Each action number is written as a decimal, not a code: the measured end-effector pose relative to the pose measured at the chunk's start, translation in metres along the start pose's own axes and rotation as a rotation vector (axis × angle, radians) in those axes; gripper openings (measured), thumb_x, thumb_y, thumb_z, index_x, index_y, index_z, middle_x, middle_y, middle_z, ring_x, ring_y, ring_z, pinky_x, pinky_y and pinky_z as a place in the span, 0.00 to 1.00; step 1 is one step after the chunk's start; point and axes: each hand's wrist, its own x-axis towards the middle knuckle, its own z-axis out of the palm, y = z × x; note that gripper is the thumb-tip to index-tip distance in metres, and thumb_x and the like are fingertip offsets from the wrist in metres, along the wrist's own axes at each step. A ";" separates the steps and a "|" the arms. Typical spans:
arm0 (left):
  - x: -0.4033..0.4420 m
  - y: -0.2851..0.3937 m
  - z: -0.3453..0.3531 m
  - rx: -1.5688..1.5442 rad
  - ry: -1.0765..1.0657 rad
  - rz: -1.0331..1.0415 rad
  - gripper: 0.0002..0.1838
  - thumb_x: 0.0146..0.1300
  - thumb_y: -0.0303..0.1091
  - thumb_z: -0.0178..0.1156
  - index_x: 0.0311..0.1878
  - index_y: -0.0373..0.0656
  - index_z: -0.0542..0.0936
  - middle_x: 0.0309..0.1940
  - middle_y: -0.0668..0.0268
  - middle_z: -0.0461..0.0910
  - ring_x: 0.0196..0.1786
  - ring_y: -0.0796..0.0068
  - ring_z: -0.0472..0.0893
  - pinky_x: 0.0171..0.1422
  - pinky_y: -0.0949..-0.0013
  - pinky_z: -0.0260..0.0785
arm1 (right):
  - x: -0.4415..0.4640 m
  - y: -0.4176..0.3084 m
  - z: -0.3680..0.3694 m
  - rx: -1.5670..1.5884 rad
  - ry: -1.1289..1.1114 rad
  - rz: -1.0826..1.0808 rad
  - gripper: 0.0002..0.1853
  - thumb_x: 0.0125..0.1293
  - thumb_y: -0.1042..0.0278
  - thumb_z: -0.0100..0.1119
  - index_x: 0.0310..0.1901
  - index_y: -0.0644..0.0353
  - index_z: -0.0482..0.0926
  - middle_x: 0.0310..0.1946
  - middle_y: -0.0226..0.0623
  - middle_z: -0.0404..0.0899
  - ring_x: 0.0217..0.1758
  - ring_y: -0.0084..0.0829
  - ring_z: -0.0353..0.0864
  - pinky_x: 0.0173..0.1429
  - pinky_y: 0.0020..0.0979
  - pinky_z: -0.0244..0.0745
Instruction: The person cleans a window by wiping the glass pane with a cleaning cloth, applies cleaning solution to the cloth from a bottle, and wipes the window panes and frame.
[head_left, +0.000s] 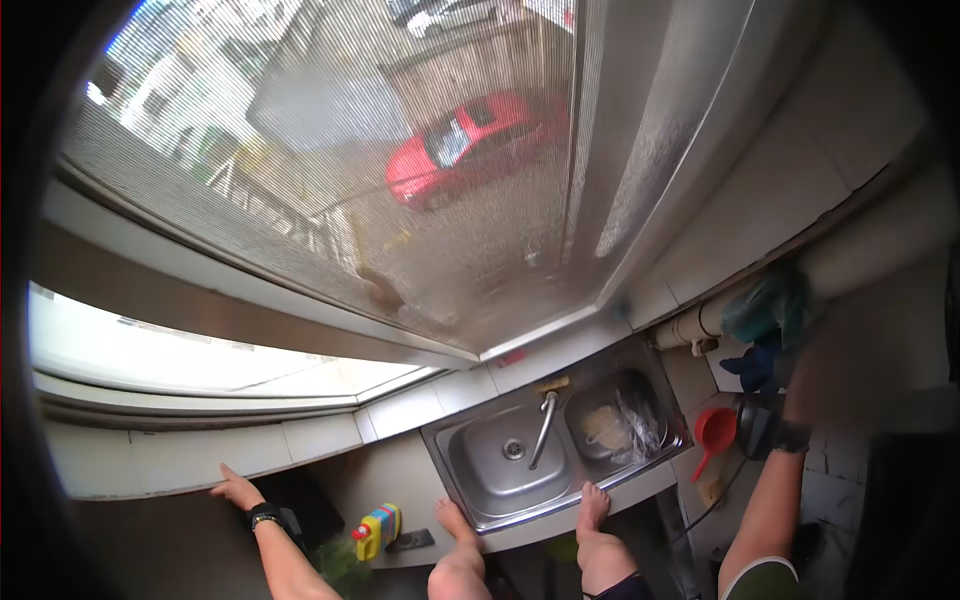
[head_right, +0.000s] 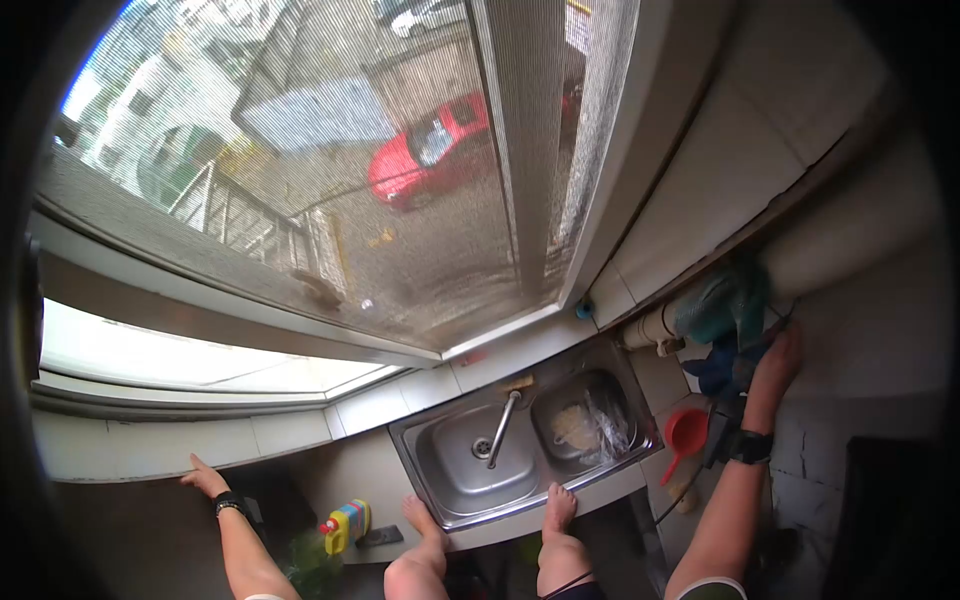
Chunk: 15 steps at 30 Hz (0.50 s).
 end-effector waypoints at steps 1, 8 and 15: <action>-0.006 0.015 -0.002 -0.017 0.041 0.021 0.36 0.66 0.54 0.56 0.54 0.25 0.59 0.45 0.34 0.72 0.48 0.40 0.76 0.51 0.51 0.70 | 0.002 -0.002 -0.002 0.046 0.005 0.008 0.11 0.67 0.70 0.38 0.37 0.66 0.71 0.34 0.49 0.74 0.38 0.50 0.73 0.46 0.40 0.68; -0.018 0.023 -0.009 -0.056 -0.073 -0.051 0.31 0.67 0.48 0.58 0.53 0.26 0.62 0.51 0.34 0.68 0.52 0.38 0.72 0.56 0.49 0.68 | 0.006 -0.021 -0.016 0.547 -0.136 0.310 0.11 0.69 0.67 0.40 0.40 0.63 0.73 0.23 0.38 0.70 0.28 0.34 0.71 0.39 0.34 0.67; -0.040 0.053 -0.091 -0.239 -0.638 -0.120 0.39 0.66 0.31 0.54 0.73 0.29 0.45 0.73 0.42 0.49 0.75 0.50 0.52 0.78 0.61 0.43 | -0.144 -0.034 -0.050 1.605 -0.444 1.553 0.19 0.71 0.57 0.48 0.58 0.56 0.72 0.53 0.39 0.76 0.52 0.37 0.76 0.60 0.38 0.70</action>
